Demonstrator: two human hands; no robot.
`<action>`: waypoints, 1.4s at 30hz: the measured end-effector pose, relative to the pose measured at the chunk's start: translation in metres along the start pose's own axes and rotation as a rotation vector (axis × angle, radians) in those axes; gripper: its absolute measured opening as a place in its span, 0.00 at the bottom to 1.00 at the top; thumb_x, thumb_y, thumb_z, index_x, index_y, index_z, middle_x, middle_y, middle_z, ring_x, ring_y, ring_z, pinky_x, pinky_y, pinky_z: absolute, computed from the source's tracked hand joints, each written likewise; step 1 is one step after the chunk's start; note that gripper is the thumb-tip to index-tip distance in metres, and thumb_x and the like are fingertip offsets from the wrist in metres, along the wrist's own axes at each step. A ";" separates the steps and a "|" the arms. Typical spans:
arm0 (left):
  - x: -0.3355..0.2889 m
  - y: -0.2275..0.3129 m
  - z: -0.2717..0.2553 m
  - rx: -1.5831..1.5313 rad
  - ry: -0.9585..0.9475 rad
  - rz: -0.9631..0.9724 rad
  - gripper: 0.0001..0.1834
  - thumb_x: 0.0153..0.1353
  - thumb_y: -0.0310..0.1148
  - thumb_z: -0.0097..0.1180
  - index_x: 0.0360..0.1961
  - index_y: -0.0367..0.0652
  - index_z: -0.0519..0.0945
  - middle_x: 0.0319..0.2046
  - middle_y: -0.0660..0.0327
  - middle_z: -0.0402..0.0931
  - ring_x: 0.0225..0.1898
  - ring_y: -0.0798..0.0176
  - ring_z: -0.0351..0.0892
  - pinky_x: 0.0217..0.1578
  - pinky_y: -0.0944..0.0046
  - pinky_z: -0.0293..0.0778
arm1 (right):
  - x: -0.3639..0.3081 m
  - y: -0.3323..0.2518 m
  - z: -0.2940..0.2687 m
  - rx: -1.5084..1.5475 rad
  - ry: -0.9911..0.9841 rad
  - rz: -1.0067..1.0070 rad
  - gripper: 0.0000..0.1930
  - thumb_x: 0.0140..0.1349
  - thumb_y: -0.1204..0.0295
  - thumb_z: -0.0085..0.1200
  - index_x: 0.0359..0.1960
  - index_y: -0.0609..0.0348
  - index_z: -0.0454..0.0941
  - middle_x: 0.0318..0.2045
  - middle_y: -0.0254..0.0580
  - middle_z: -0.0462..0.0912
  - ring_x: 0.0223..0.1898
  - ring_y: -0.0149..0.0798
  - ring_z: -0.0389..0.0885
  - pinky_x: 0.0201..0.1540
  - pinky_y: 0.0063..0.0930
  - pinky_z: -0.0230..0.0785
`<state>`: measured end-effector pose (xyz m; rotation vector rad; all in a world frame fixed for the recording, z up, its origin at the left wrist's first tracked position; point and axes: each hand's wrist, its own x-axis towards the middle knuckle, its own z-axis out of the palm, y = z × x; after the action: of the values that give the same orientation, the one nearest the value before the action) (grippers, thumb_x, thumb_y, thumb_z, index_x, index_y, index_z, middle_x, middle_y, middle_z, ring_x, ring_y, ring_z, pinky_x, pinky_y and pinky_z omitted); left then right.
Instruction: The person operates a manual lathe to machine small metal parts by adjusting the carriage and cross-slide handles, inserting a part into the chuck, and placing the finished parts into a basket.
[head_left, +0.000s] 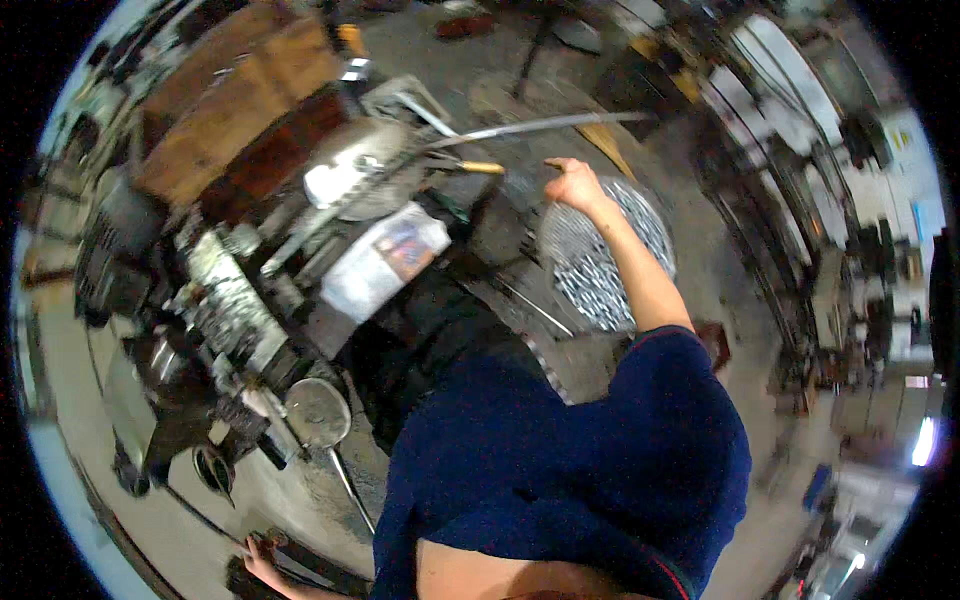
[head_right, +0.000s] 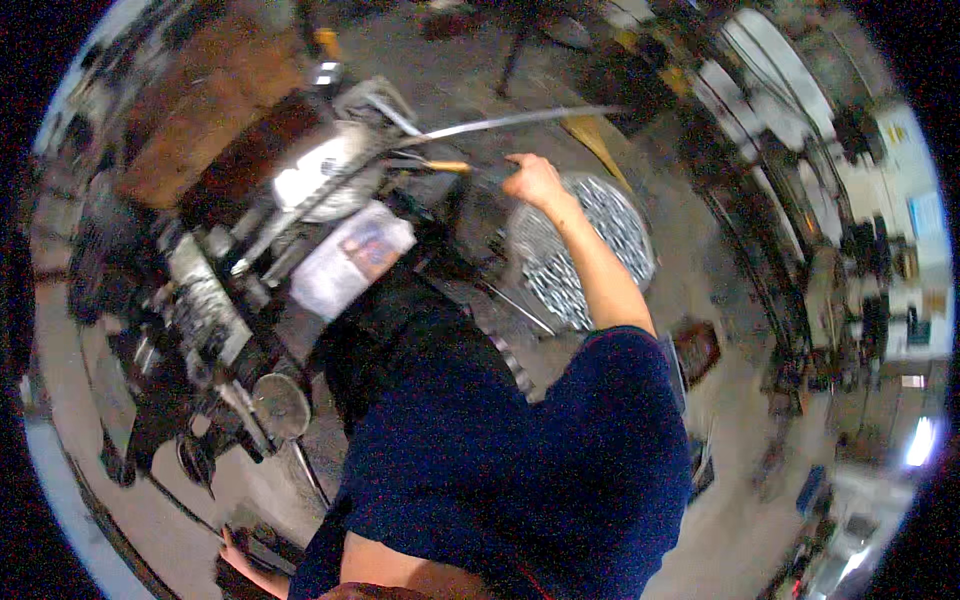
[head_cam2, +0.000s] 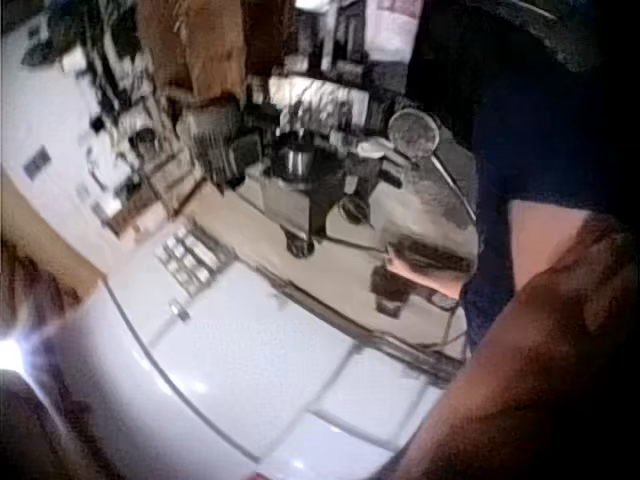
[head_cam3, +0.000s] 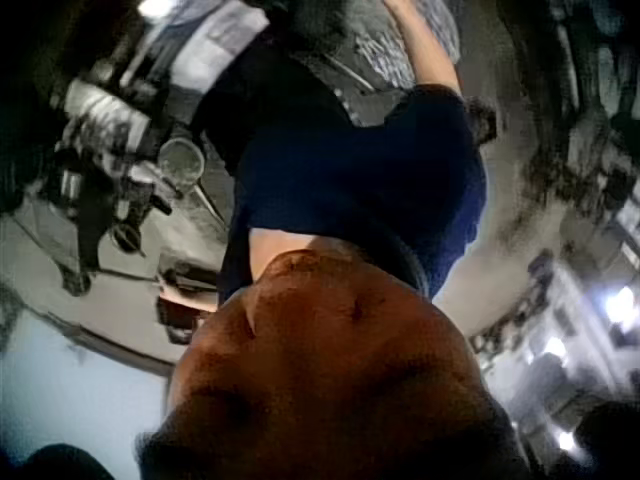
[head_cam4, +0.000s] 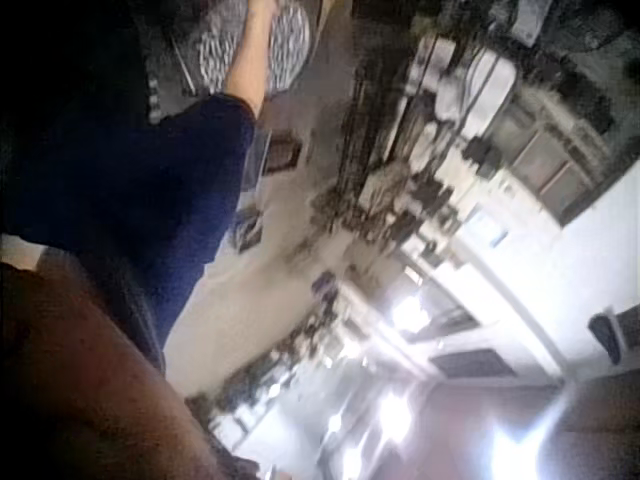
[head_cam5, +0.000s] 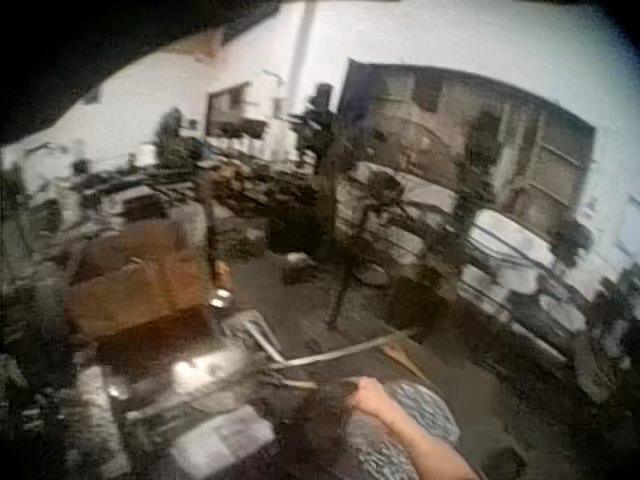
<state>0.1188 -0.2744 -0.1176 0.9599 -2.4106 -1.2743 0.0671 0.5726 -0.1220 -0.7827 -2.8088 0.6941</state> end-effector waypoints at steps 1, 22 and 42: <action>0.005 -0.004 -0.005 0.108 -0.059 -0.060 0.20 0.56 0.41 0.56 0.36 0.31 0.74 0.25 0.54 0.72 0.25 0.64 0.69 0.28 0.63 0.68 | -0.013 0.023 -0.006 -0.078 0.013 0.091 0.25 0.37 0.66 0.53 0.43 0.58 0.77 0.39 0.54 0.78 0.42 0.50 0.77 0.48 0.35 0.68; 0.026 -0.002 -0.003 0.046 -0.175 0.006 0.15 0.55 0.39 0.58 0.26 0.35 0.73 0.13 0.63 0.68 0.13 0.69 0.67 0.14 0.69 0.63 | -0.092 0.172 0.077 -0.597 -0.423 0.185 0.20 0.39 0.58 0.56 0.31 0.61 0.80 0.36 0.53 0.79 0.45 0.48 0.75 0.49 0.35 0.69; -0.054 0.150 0.015 0.659 -0.158 0.472 0.23 0.49 0.32 0.57 0.48 0.36 0.72 0.31 0.47 0.76 0.33 0.54 0.76 0.36 0.59 0.71 | -0.051 0.068 0.060 -0.449 -0.374 -0.366 0.12 0.41 0.65 0.53 0.28 0.54 0.80 0.33 0.49 0.79 0.38 0.48 0.77 0.41 0.36 0.70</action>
<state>0.0871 -0.1693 -0.0010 0.3619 -3.0010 -0.4036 0.1262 0.5744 -0.2077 -0.1741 -3.3730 0.1582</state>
